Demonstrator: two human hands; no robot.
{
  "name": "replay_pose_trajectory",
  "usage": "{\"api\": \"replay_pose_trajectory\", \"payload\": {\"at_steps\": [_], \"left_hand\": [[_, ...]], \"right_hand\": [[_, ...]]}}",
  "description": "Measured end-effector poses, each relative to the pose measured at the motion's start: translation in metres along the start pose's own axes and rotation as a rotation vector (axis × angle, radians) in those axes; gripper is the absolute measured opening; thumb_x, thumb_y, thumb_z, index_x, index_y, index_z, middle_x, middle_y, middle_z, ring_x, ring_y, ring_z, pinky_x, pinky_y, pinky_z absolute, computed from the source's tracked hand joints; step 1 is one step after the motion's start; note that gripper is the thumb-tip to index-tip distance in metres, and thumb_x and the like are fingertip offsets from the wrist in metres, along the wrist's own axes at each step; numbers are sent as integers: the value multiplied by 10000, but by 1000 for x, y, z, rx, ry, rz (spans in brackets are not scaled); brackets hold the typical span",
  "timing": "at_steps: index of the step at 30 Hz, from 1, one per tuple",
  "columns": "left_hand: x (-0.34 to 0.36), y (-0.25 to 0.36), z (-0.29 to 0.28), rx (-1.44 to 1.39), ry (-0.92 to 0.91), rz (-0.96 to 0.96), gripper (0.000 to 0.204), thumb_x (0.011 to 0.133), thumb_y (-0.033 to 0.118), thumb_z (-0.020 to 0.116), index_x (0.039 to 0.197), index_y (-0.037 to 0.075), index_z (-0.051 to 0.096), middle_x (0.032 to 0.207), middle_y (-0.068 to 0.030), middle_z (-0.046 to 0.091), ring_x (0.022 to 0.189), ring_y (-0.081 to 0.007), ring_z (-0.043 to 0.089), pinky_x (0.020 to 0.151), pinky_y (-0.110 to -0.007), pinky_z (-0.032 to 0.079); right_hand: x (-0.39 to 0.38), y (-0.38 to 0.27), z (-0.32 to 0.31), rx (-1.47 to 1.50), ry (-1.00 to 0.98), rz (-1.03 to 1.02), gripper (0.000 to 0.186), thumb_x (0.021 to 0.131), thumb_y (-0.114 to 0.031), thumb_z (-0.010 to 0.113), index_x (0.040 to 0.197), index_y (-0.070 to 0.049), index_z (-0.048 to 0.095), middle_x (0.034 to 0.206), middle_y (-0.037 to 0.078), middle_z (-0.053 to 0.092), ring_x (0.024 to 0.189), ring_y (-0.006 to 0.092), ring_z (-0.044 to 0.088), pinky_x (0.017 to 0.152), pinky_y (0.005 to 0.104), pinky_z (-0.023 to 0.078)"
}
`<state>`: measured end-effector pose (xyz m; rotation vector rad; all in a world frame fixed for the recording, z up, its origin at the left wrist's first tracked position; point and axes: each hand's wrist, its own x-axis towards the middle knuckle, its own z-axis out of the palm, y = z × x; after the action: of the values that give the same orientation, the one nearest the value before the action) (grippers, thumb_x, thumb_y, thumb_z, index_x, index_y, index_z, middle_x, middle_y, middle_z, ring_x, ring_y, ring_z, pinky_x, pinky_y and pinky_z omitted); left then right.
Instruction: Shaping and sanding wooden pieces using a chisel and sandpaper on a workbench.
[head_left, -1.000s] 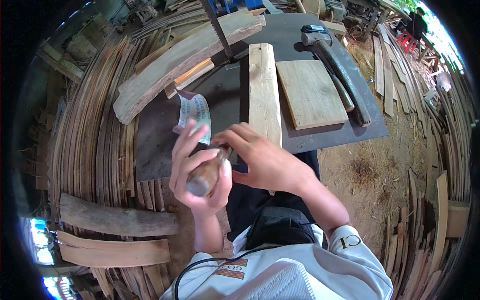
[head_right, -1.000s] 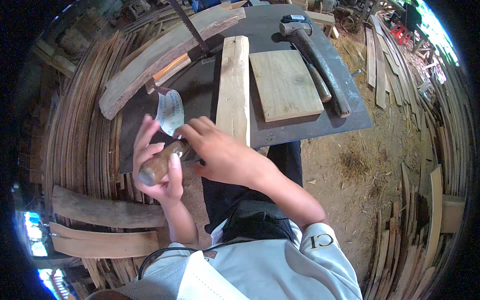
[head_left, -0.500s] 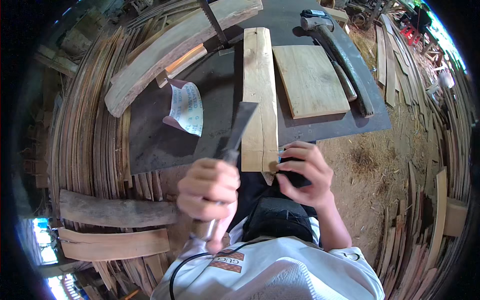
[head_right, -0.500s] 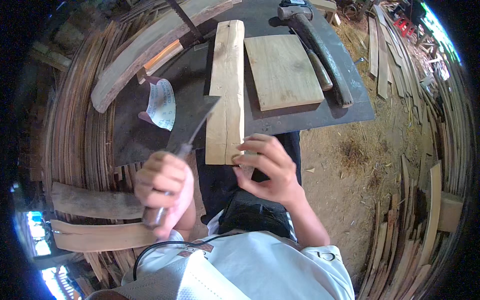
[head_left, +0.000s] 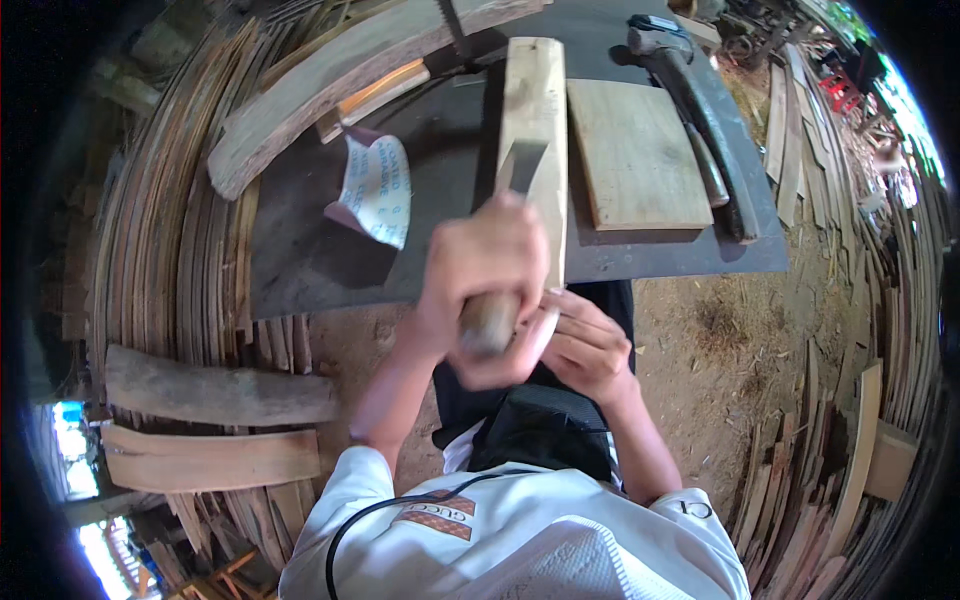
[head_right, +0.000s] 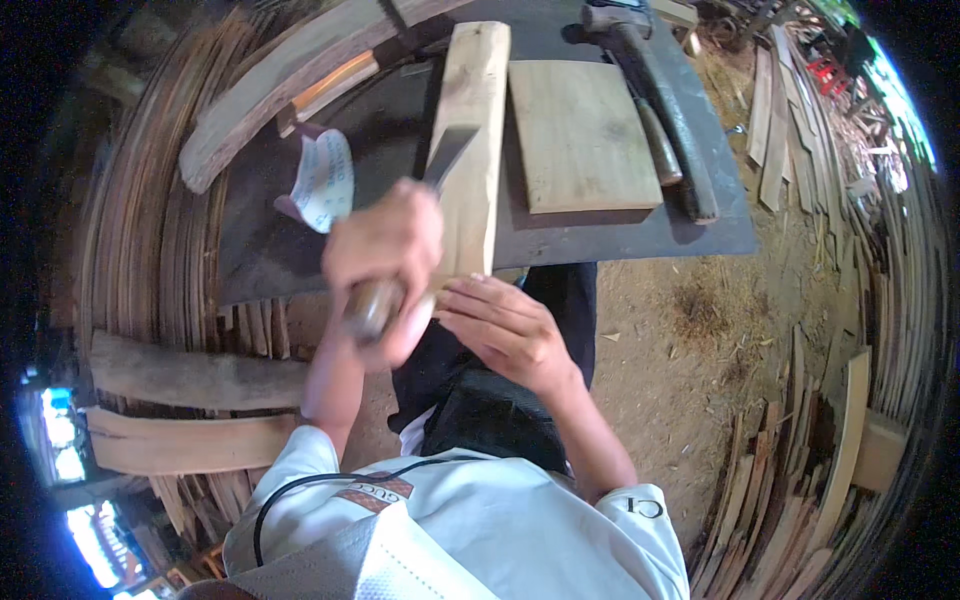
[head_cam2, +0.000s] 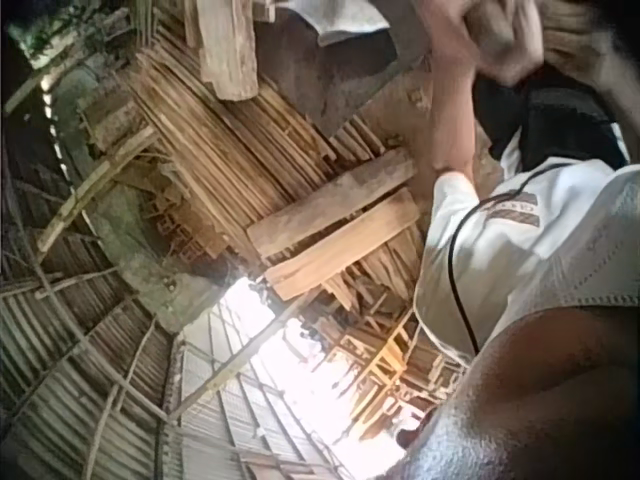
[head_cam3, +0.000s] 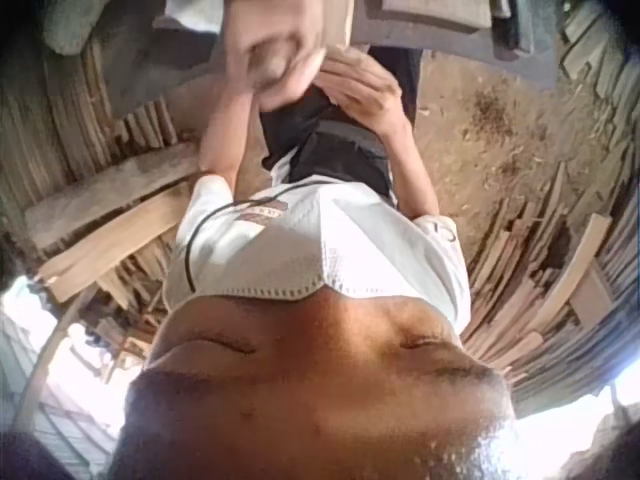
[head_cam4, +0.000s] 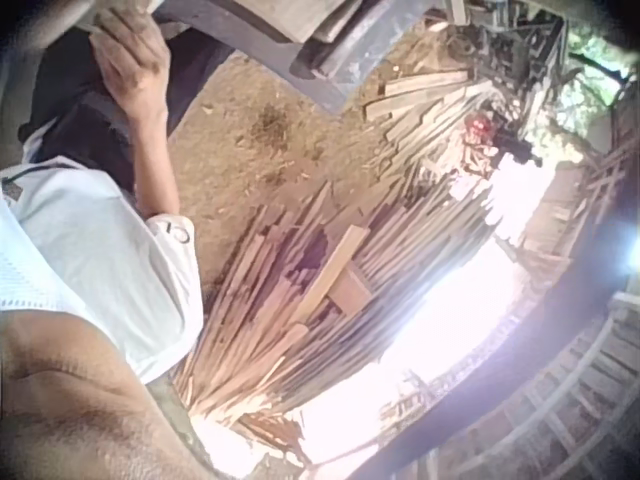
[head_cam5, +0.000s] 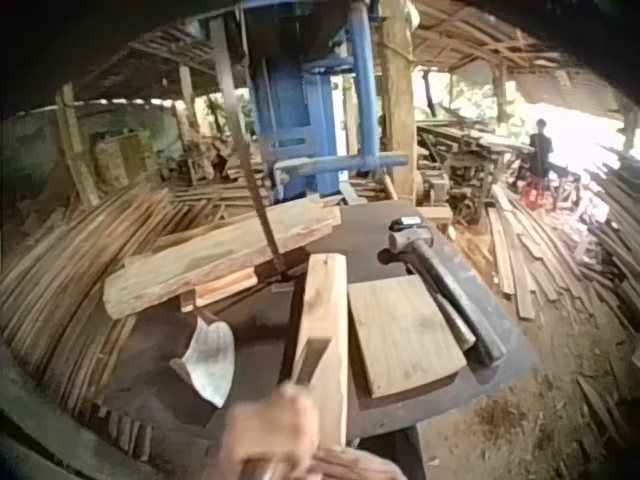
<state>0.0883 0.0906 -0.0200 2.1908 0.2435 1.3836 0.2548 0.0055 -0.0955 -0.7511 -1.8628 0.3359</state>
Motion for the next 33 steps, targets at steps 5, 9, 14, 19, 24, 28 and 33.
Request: {"api": "replay_pose_trajectory", "payload": {"at_steps": [5,9,14,19,24,28,33], "left_hand": [[-4,20,0,-68,110,-48,208,582,180,632,527,129,438,585,-9,494,569,-189,493,625,-333,397],[14,2,-9,52,-11,-140,211,584,125,620,536,122,415,586,-26,485,570,-200,488,619,-338,397],[-4,33,-5,-216,98,-72,253,697,126,645,554,78,441,610,-36,493,579,-197,495,608,-315,384],[27,-13,-7,-103,160,-109,193,531,186,597,557,87,434,590,-57,445,547,-246,462,562,-292,359],[-3,33,4,-101,82,-140,176,544,152,618,569,88,456,602,-71,456,583,-236,508,634,-345,394],[24,-26,-7,168,104,-90,194,561,139,641,568,79,457,590,-97,469,569,-259,502,621,-345,392],[-2,-1,-5,47,9,-75,183,553,169,640,578,80,482,636,-82,495,668,-246,541,631,-342,406]], "right_hand": [[3,-3,11,35,41,6,212,751,-12,772,961,-30,750,1073,87,733,1074,259,680,976,409,533],[2,-5,3,0,39,46,209,733,-1,782,936,-38,755,1050,93,741,1055,245,692,965,394,535],[2,-2,10,49,71,31,214,717,21,777,921,-42,763,1008,92,748,1043,250,695,950,392,541],[3,-3,9,27,102,28,225,690,33,782,902,-38,765,978,95,753,1002,254,708,927,382,548],[2,-1,8,31,84,91,236,668,54,752,878,-51,776,949,106,751,1008,268,706,915,397,548],[0,-5,13,5,109,65,236,666,74,734,866,-47,767,944,102,752,975,257,709,891,395,553],[-4,-5,10,11,120,110,161,669,55,736,811,-19,747,899,118,744,964,283,706,908,423,548]]}}
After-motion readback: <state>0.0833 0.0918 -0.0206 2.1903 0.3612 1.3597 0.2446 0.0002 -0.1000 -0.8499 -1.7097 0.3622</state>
